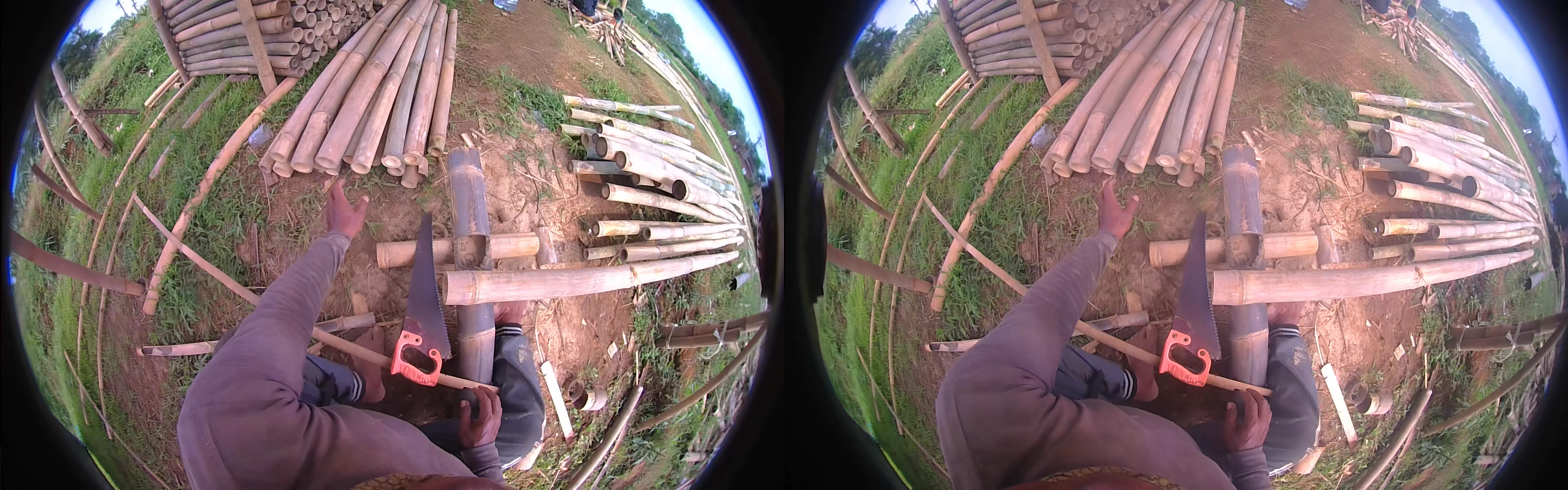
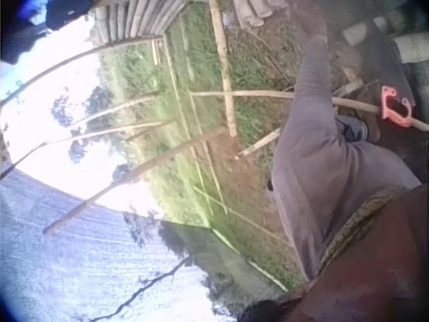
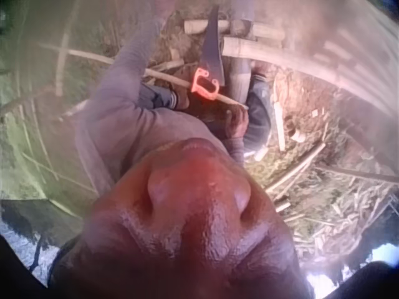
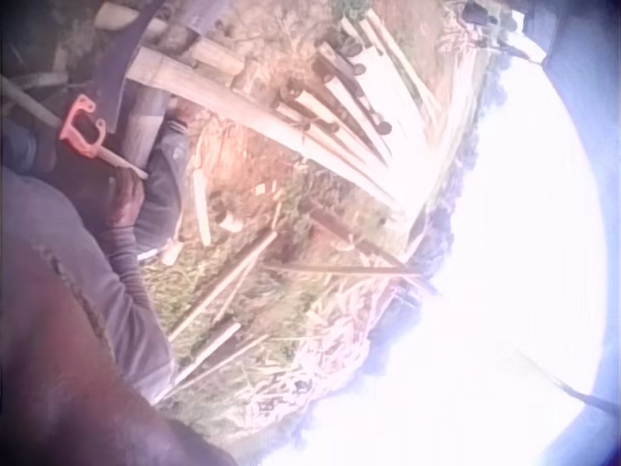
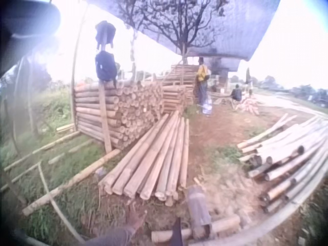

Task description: The person sits on the ground and uses a hand saw to cut a long bamboo pole into shorter sections. They position the pole on a wooden support, saw through it, and then move the cut pieces aside.

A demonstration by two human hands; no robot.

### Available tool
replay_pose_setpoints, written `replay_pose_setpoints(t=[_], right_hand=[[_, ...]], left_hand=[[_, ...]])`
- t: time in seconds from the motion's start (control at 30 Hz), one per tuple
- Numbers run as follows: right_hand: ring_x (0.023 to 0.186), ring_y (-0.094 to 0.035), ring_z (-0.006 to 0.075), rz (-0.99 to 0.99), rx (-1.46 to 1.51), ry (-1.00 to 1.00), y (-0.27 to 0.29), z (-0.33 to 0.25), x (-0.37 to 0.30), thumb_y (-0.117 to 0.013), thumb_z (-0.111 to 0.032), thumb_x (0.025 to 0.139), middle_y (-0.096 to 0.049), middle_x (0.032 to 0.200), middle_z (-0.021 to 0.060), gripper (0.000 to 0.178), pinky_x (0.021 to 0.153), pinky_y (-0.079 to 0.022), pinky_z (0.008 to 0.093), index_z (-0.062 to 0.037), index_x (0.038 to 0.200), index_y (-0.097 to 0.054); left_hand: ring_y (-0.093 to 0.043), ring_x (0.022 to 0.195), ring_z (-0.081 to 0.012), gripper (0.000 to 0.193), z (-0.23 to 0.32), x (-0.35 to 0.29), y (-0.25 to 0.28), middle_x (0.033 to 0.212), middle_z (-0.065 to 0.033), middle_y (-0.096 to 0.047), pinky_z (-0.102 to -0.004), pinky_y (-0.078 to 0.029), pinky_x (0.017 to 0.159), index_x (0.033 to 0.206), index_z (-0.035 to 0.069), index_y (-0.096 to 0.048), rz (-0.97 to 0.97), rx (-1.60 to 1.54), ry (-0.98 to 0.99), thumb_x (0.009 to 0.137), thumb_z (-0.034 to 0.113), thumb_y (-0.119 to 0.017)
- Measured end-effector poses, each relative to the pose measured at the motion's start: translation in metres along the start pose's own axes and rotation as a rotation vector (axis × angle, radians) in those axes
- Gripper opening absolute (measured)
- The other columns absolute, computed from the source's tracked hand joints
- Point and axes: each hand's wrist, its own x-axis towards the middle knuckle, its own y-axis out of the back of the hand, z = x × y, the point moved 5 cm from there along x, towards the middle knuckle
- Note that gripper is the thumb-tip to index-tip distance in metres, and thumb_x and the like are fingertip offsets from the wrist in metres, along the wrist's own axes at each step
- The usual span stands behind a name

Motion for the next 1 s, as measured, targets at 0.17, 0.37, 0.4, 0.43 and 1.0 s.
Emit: replay_pose_setpoints(t=[0.17, 0.37, 0.4, 0.43, 1.0], right_hand=[[0.122, -0.062, 0.0400, 0.174, -0.287, -0.113, 0.052, 0.068, 0.032, -0.079, -0.022, 0.086, -0.068, 0.130, 0.0169, 0.045, 0.107, -0.044, 0.0553, -0.0063, 0.127, -0.069], [0.131, -0.062, 0.0431, -0.046, -0.271, -0.651, 0.060, 0.172, 0.015, -0.074, -0.042, 0.091, -0.067, 0.138, 0.0211, 0.055, 0.112, -0.045, 0.0585, -0.0069, 0.133, -0.069], [0.131, -0.063, 0.0434, -0.177, -0.197, -0.740, 0.060, 0.164, 0.021, -0.072, -0.047, 0.093, -0.067, 0.139, 0.0213, 0.057, 0.112, -0.046, 0.0584, -0.0083, 0.136, -0.068], [0.131, -0.064, 0.0427, -0.185, -0.220, -0.696, 0.051, 0.164, 0.029, -0.071, -0.049, 0.095, -0.067, 0.139, 0.0205, 0.057, 0.111, -0.047, 0.0574, -0.0101, 0.137, -0.068], [0.132, -0.066, 0.0361, -0.232, -0.341, -0.575, 0.065, 0.120, 0.004, -0.062, -0.048, 0.104, -0.066, 0.143, 0.0166, 0.056, 0.113, -0.049, 0.0530, -0.0091, 0.145, -0.060]], left_hand=[[-0.065, 0.130, -0.0384, 0.070, -0.039, -0.075, 0.025, 0.142, -0.0245, -0.063, -0.0489, -0.053, 0.107, 0.149, 0.004, -0.052, -0.402, 0.016, -0.042, 0.092, 0.032, -0.082], [-0.074, 0.116, -0.0289, 0.062, -0.035, -0.073, 0.065, 0.125, -0.0182, -0.076, -0.0424, -0.057, 0.100, 0.139, 0.003, -0.062, -0.849, 0.286, 0.025, 0.092, 0.038, -0.084], [-0.074, 0.117, -0.0297, 0.061, -0.025, -0.077, 0.073, 0.126, -0.0183, -0.076, -0.0429, -0.057, 0.101, 0.138, 0.004, -0.063, -0.822, 0.322, -0.025, 0.092, 0.038, -0.084], [-0.074, 0.118, -0.0313, 0.063, -0.045, -0.072, 0.082, 0.126, -0.0193, -0.076, -0.0437, -0.057, 0.101, 0.138, 0.004, -0.063, -0.807, 0.297, -0.027, 0.090, 0.038, -0.085], [-0.075, 0.116, -0.0353, 0.059, 0.028, -0.086, 0.171, 0.124, -0.0226, -0.076, -0.0477, -0.058, 0.098, 0.137, 0.007, -0.064, -0.887, 0.567, -0.452, 0.088, 0.031, -0.086]])
